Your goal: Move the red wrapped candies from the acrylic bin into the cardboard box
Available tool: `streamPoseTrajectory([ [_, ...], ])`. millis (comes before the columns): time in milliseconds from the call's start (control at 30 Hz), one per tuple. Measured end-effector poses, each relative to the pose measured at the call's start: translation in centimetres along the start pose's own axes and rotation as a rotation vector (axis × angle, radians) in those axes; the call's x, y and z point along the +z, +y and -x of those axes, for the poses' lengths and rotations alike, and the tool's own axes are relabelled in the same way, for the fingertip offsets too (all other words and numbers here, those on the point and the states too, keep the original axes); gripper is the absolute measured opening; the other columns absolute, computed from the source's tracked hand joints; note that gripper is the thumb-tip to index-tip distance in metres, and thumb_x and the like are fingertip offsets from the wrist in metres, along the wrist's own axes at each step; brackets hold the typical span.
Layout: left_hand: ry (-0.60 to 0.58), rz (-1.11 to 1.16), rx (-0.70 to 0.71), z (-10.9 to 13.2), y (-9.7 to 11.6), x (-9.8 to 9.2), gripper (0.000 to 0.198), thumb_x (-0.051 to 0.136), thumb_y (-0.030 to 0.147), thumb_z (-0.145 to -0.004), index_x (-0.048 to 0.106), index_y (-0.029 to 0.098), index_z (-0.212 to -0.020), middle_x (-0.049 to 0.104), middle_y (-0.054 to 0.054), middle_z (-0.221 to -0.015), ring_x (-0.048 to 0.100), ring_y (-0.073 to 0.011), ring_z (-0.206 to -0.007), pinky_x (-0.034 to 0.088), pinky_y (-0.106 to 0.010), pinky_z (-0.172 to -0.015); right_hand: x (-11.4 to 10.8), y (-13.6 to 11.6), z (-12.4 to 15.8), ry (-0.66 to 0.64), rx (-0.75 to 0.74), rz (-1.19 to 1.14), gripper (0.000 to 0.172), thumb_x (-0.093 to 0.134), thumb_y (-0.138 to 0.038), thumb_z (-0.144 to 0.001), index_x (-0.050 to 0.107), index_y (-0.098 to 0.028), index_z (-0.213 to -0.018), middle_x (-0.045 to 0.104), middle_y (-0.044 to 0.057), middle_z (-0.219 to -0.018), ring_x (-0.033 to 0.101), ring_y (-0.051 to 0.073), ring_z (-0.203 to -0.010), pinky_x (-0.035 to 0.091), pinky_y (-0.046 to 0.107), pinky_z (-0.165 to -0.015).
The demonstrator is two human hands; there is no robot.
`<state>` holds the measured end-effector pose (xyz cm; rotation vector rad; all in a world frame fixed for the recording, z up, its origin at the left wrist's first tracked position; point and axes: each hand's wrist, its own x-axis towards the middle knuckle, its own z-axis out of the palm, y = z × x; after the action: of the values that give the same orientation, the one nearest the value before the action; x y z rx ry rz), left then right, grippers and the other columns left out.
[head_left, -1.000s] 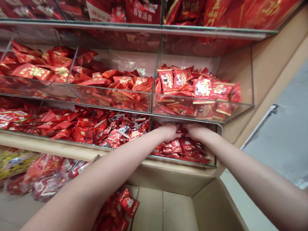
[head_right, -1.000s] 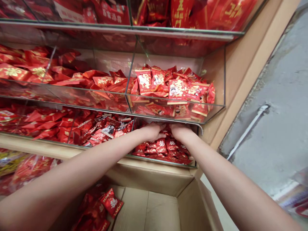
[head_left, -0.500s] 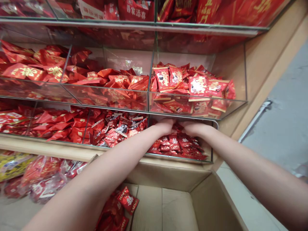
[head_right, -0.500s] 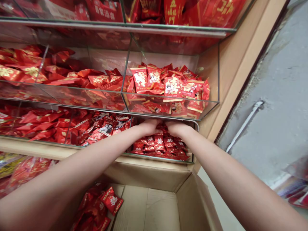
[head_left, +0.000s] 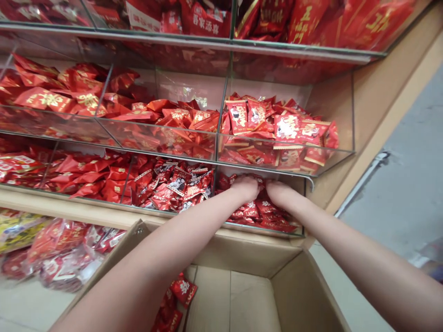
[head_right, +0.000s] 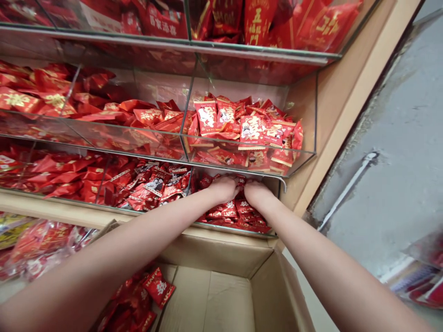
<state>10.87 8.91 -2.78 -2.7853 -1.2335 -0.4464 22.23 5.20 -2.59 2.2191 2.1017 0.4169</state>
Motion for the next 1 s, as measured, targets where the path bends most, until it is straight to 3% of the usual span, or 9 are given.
streamPoseTrajectory([
  [200,-0.045,-0.055,-0.080,0.0,0.9,-0.3,0.029,0.045,0.031,-0.082,0.050,0.014,-0.105,0.053,-0.008,-0.106,0.053,-0.0173,-0.091,0.045,-0.038,-0.077,1.3,-1.0,0.3,0.092,0.066,0.041,0.035,0.026,-0.006,-0.080,0.051,0.004,-0.102,0.057,0.026,-0.098,0.057,0.027,-0.090,0.043,0.033,-0.071],
  [400,-0.057,-0.067,-0.081,0.3,1.1,-1.0,0.029,0.045,0.031,-0.082,0.050,0.014,-0.106,0.052,-0.008,-0.107,0.052,-0.0177,-0.093,0.044,-0.038,-0.078,0.4,-0.8,1.3,0.144,0.053,0.056,0.033,0.030,-0.005,-0.078,0.053,0.002,-0.101,0.057,0.025,-0.097,0.054,0.023,-0.093,0.040,0.031,-0.075],
  [500,-0.055,-0.062,-0.074,0.3,1.1,-1.2,0.031,0.045,0.034,-0.082,0.049,0.014,-0.106,0.052,-0.008,-0.108,0.052,-0.0182,-0.094,0.043,-0.040,-0.080,-0.8,-0.4,3.5,0.282,-0.009,0.076,0.031,0.035,-0.005,-0.076,0.054,-0.001,-0.100,0.057,0.021,-0.096,0.053,0.023,-0.091,0.039,0.031,-0.077],
  [633,-0.038,-0.044,-0.051,0.6,1.1,-2.0,0.038,0.041,0.041,-0.082,0.053,0.012,-0.103,0.052,-0.012,-0.109,0.050,-0.0230,-0.100,0.040,-0.042,-0.083,-2.3,-1.7,9.3,0.409,-0.179,-0.020,0.024,0.037,-0.014,-0.079,0.059,-0.011,-0.087,0.059,0.014,-0.091,0.052,0.021,-0.088,0.039,0.032,-0.077],
  [733,-0.003,-0.016,0.036,2.6,1.0,-3.8,0.035,0.040,0.037,-0.081,0.057,0.013,-0.101,0.055,-0.015,-0.109,0.049,-0.0267,-0.101,0.039,-0.038,-0.083,-2.4,-4.5,14.2,0.278,-0.410,-0.164,0.021,0.040,-0.014,-0.078,0.060,-0.016,-0.076,0.060,0.008,-0.077,0.053,0.017,-0.075,0.042,0.030,-0.072],
  [833,0.031,0.009,0.190,6.4,0.8,-6.2,0.030,0.035,0.031,-0.083,0.058,0.019,-0.098,0.059,-0.008,-0.103,0.052,-0.0215,-0.098,0.038,-0.032,-0.083,-1.1,-8.5,17.3,-0.030,-0.719,-0.223,0.011,0.050,-0.021,-0.073,0.060,-0.017,-0.076,0.061,0.006,-0.073,0.056,0.018,-0.070,0.045,0.029,-0.064],
  [900,0.102,0.034,0.337,9.6,0.7,-7.5,0.031,0.033,0.031,-0.083,0.061,0.018,-0.087,0.063,-0.007,-0.088,0.057,-0.0204,-0.087,0.041,-0.031,-0.076,0.8,-11.7,18.0,-0.232,-0.875,-0.225,0.017,0.052,-0.023,-0.072,0.060,-0.017,-0.085,0.062,0.008,-0.076,0.058,0.020,-0.069,0.046,0.028,-0.058],
  [1000,0.078,0.105,0.411,14.1,0.2,-8.2,0.027,0.037,0.027,-0.083,0.063,0.018,-0.080,0.064,-0.005,-0.075,0.058,-0.0163,-0.075,0.042,-0.026,-0.069,4.7,-17.2,18.2,-0.427,-0.917,-0.272,0.036,0.054,-0.034,-0.070,0.057,-0.018,-0.102,0.061,0.014,-0.092,0.059,0.025,-0.075,0.047,0.031,-0.052],
])
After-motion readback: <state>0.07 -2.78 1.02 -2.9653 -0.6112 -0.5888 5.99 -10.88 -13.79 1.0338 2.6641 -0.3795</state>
